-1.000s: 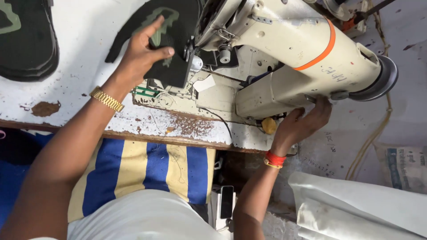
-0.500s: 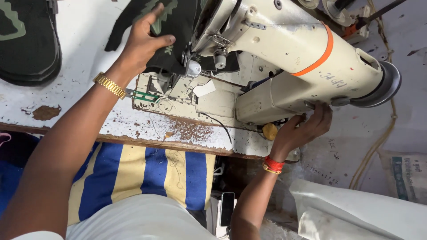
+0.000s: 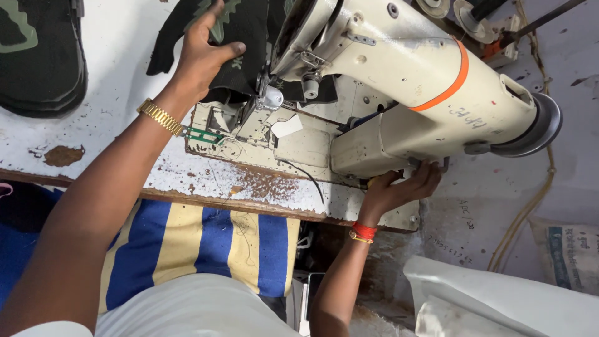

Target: The person uses a sewing machine to stitch black shoe parts with a green logo. They repeatedly guide the shoe parts under the needle, cut threads, and handle the parts to align them for sewing.

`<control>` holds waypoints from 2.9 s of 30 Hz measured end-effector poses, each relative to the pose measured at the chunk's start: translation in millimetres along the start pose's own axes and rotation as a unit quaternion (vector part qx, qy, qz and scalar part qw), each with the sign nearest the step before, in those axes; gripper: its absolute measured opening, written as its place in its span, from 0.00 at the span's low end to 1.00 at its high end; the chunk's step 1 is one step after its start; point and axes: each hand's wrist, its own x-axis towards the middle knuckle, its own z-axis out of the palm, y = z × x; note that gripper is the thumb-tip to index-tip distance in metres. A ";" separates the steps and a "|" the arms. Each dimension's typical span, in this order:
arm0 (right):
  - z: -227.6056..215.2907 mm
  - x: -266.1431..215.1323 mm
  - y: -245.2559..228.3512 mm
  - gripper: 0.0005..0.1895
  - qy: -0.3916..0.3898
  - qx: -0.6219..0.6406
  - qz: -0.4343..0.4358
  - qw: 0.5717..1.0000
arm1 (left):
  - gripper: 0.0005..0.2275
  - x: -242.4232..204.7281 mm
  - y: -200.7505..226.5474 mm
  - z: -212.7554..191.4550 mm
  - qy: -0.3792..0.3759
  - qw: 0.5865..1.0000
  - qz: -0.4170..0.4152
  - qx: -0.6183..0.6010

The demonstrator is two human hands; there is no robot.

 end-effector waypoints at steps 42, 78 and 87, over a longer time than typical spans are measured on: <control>-48.2 -51.2 -191.9 0.18 -0.430 0.619 0.405 0.518 | 0.14 -287.9 56.9 -58.4 -0.056 0.979 -0.098 -0.168; -66.9 -54.0 -181.3 0.15 -0.402 0.612 0.378 0.566 | 0.05 -268.0 121.1 -48.2 -0.084 0.972 -0.204 -0.086; -59.9 -62.8 -172.3 0.12 -0.395 0.606 0.368 0.584 | 0.10 -259.1 136.9 -39.2 -0.067 0.977 -0.182 -0.092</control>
